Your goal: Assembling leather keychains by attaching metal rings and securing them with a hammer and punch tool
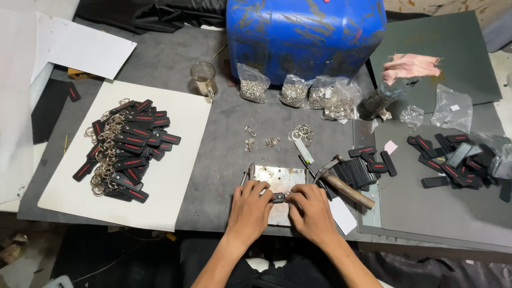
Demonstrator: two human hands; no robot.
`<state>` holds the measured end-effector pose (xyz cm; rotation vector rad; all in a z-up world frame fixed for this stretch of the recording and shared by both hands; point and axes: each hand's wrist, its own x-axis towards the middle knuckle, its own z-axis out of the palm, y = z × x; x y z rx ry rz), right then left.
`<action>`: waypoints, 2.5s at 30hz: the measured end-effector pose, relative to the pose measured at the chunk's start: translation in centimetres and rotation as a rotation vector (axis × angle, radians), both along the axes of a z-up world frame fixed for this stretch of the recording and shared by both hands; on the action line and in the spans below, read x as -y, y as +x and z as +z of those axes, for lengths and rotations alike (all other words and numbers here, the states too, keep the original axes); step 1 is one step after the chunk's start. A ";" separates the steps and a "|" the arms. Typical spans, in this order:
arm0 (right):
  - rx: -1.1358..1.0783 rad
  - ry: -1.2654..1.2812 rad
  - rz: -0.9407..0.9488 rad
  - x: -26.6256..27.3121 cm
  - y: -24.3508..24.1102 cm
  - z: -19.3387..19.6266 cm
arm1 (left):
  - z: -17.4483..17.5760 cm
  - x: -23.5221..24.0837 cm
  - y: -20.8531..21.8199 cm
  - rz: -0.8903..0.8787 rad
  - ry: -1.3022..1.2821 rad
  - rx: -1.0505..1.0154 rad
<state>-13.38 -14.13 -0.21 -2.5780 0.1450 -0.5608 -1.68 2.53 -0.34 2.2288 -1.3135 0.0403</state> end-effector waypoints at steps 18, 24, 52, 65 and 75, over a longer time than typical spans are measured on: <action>-0.088 0.042 -0.084 -0.1 0.2 -0.8 | -0.5 0.0 0.7 -0.037 -0.068 0.022; -0.096 0.065 -0.083 -0.1 0.2 -1.9 | -2.3 -1.1 2.4 0.488 -0.051 -0.200; -0.017 0.037 -0.201 -1.0 1.2 -2.4 | -0.9 1.9 1.2 -0.010 -0.412 -0.499; -0.035 0.037 -0.166 -0.9 1.2 -1.6 | -2.1 2.5 2.2 -0.176 -0.524 -0.186; -0.314 -0.589 -0.695 7.6 -6.7 -1.3 | -1.9 2.5 1.9 -0.175 -0.521 -0.181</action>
